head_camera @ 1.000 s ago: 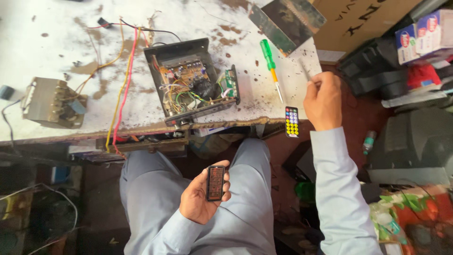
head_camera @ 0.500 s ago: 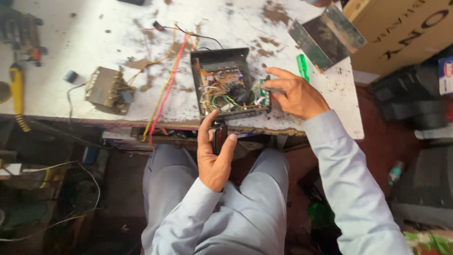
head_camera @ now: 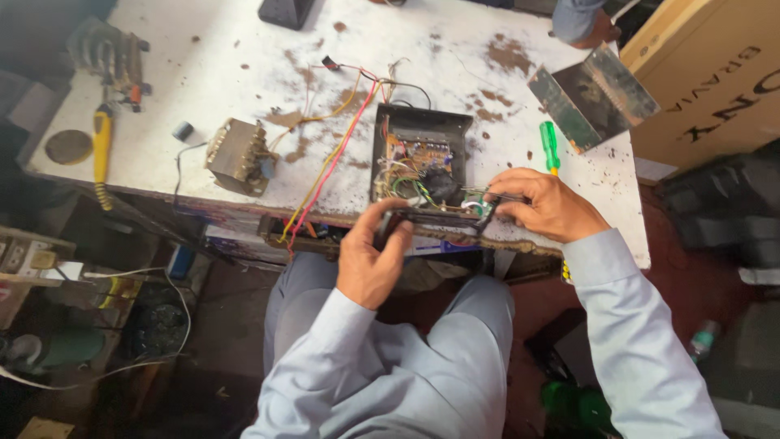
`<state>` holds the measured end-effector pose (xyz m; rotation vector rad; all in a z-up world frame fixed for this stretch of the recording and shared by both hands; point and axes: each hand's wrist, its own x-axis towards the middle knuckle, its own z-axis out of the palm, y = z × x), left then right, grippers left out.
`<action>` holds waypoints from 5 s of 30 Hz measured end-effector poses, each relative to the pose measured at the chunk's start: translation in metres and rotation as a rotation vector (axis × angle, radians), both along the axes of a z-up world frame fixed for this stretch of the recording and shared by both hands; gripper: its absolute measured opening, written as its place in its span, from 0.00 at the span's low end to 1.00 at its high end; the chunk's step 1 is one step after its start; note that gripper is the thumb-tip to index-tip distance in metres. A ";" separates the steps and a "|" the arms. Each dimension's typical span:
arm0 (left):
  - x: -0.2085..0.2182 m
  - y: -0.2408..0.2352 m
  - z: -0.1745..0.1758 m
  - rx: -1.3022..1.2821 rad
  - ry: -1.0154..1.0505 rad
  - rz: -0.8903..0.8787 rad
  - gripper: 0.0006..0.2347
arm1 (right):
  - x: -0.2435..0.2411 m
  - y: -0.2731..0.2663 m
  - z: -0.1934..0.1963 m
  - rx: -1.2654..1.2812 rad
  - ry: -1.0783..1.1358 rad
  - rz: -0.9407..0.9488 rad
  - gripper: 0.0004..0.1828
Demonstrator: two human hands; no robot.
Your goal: The person disassembles a remote control, removes the circuit board, and cleans the internal components using a cloth. They then reassemble the remote control and place it on the table.
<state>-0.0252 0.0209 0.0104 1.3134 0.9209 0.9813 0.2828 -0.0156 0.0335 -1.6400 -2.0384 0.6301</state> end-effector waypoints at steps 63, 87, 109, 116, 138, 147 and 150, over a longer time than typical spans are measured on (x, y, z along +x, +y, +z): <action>0.129 -0.131 -0.084 -1.065 -0.924 -0.464 0.22 | -0.047 -0.219 -0.103 0.322 1.566 -1.246 0.20; 0.138 -0.136 -0.085 -0.967 -0.910 -0.483 0.23 | -0.091 -0.220 -0.061 0.678 0.631 -0.913 0.12; 0.135 -0.140 -0.073 -0.983 -0.919 -0.497 0.21 | -0.096 -0.211 -0.052 0.715 0.386 -0.803 0.11; 0.135 -0.140 -0.075 -0.991 -0.926 -0.505 0.22 | -0.098 -0.216 -0.046 0.701 0.320 -0.781 0.10; 0.133 -0.136 -0.086 -1.010 -0.840 -0.481 0.23 | -0.058 -0.222 -0.041 0.458 0.468 -0.621 0.10; 0.135 -0.132 -0.088 -1.007 -0.797 -0.450 0.22 | -0.048 -0.215 -0.036 0.422 0.414 -0.585 0.09; 0.134 -0.130 -0.089 -1.014 -0.804 -0.449 0.22 | -0.045 -0.210 -0.035 0.396 0.437 -0.585 0.09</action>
